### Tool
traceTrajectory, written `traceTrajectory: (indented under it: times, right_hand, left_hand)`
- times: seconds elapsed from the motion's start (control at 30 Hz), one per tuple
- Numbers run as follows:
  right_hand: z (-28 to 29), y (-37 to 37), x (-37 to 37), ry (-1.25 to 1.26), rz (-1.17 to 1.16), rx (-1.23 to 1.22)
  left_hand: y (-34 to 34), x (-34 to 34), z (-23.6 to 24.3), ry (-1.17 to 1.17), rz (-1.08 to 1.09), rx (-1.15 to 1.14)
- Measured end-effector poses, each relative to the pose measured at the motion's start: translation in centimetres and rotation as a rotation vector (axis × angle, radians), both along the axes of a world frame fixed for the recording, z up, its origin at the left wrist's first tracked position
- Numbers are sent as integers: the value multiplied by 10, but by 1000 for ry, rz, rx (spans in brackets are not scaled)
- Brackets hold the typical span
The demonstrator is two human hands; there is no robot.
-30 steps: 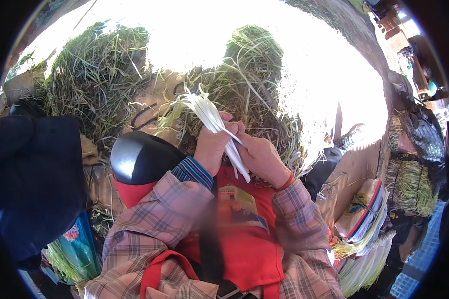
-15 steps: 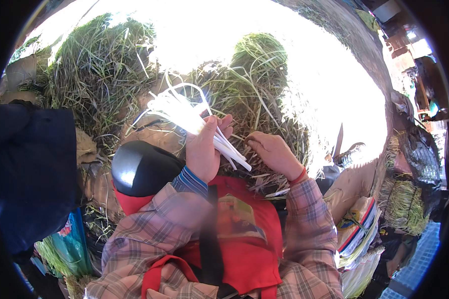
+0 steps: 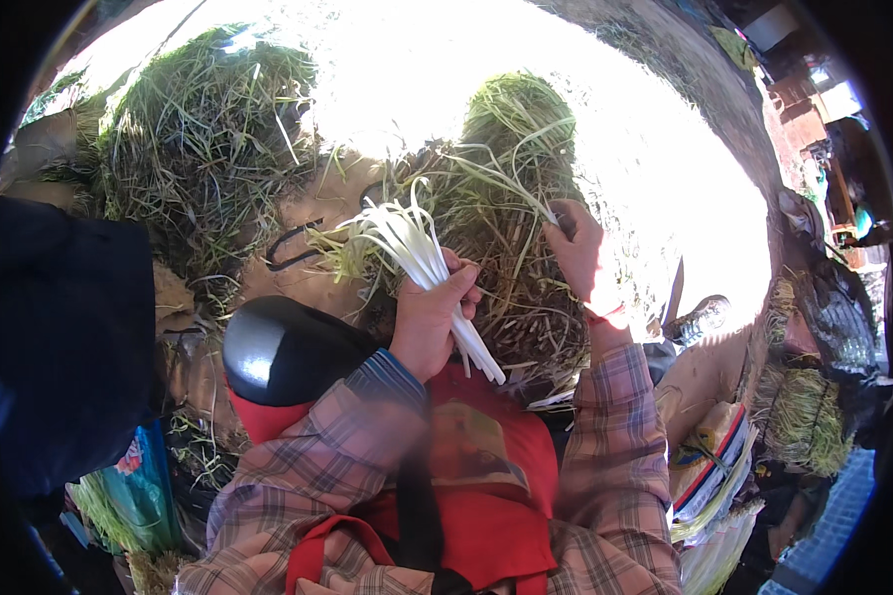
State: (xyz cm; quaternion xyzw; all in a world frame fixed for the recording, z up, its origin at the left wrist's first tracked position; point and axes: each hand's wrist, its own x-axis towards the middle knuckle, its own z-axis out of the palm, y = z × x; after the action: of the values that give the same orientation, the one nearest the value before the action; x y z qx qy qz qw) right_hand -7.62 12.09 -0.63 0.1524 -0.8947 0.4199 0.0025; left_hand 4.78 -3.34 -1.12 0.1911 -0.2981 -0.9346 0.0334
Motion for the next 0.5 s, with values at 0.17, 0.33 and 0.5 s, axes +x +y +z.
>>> traceTrajectory:
  times: [0.17, 0.33, 0.5]
  right_hand:
    - [26, 14, 81, 414, 181, 209]
    - [23, 1, 121, 539, 233, 169]
    - [26, 3, 125, 567, 244, 145]
  left_hand:
    - [11, -2, 1, -6, -5, -157]
    - [11, 4, -3, -50, -71, -300]
    - [11, 10, -6, -81, -165, -279]
